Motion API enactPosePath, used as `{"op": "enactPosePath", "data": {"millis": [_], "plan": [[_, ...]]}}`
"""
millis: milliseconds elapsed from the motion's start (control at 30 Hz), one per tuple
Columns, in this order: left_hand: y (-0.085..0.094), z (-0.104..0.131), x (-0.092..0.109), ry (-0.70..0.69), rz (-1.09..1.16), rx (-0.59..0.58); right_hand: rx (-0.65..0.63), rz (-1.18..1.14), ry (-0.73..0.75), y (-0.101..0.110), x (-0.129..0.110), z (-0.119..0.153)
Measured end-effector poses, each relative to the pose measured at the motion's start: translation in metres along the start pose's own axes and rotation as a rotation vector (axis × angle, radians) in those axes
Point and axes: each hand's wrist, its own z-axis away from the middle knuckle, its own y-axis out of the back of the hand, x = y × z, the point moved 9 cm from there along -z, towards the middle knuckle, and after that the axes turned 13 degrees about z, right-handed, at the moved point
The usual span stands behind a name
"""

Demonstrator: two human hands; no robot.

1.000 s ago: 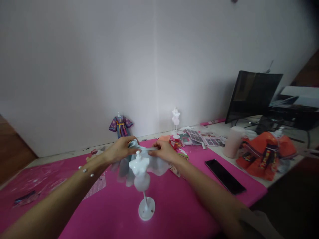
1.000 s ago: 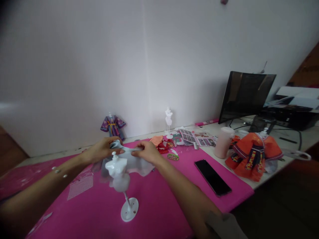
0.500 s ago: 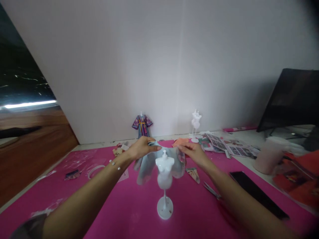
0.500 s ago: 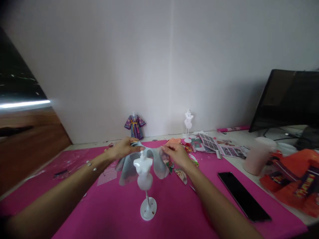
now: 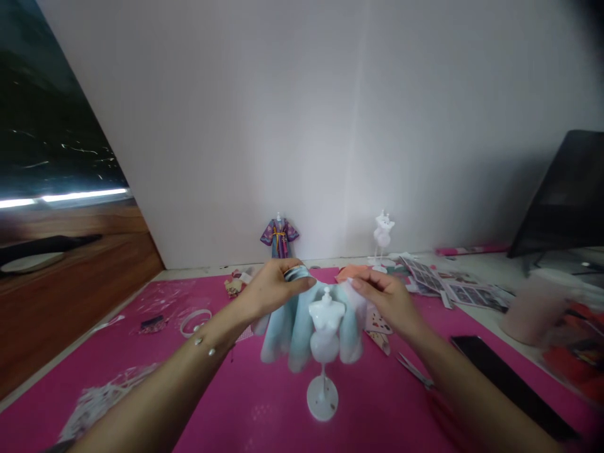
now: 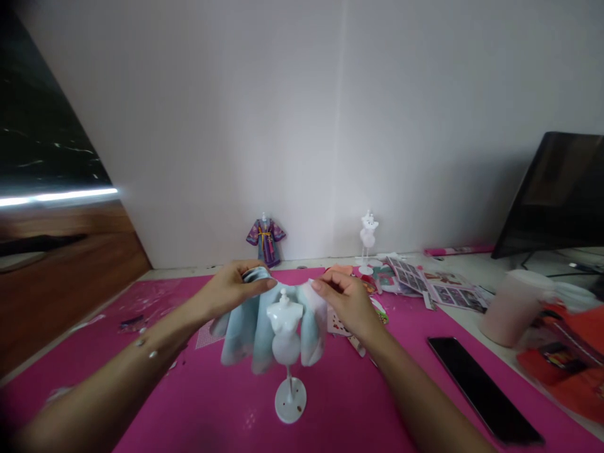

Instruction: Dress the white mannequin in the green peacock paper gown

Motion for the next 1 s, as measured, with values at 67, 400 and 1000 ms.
{"op": "enactPosePath", "data": {"millis": [67,400,1000], "plan": [[-0.003,0.008,0.004,0.025,0.05,-0.03,-0.002,0.011,0.016,0.001,-0.005,0.002],[-0.017,0.038,0.006,-0.073,-0.136,0.05,0.029,-0.068,-0.053,0.0,-0.007,0.03],[-0.041,0.065,0.02,-0.298,-0.462,0.246,0.117,-0.064,0.107,-0.026,-0.037,0.07]]}}
